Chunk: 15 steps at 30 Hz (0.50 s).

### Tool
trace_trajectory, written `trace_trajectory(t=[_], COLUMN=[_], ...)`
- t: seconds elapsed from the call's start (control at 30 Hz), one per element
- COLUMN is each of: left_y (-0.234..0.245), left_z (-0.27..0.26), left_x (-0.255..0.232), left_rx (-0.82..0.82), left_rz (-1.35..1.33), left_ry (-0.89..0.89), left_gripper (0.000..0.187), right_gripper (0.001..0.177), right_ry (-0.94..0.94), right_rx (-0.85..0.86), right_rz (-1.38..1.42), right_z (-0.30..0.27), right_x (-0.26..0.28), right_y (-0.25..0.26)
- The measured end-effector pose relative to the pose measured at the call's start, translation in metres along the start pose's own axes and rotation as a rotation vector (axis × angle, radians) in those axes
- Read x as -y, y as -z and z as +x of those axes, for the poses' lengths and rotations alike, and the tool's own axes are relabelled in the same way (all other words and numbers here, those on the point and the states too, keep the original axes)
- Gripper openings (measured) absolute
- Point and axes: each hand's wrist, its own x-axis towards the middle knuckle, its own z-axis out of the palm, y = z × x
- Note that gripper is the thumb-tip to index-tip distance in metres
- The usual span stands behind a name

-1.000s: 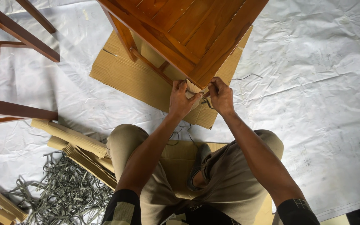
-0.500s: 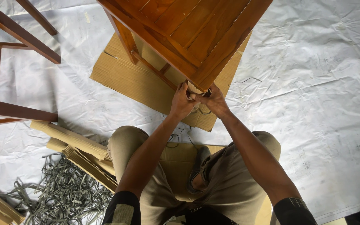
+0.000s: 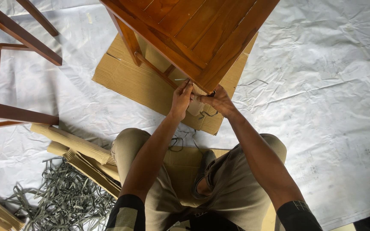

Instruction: Wrapping wooden chair legs with protective cardboard and securing them with wire ties.

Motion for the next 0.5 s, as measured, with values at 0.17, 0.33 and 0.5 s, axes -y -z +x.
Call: trace_trajectory(t=[0.17, 0.33, 0.5], left_y=[0.002, 0.001, -0.003], left_z=[0.011, 0.002, -0.032], left_x=[0.009, 0.009, -0.020], left_rx=[-0.062, -0.138, -0.185], left_rz=[-0.094, -0.161, -0.145], left_ry=[-0.046, -0.102, -0.181], left_gripper=[0.026, 0.031, 0.031], right_gripper=[0.055, 0.052, 0.067], right_ry=[-0.009, 0.011, 0.114], right_rx=[-0.003, -0.029, -0.164], right_rz=[-0.051, -0.065, -0.203], right_z=[-0.005, -0.003, -0.015], right_x=[0.012, 0.007, 0.010], right_y=[-0.008, -0.010, -0.017])
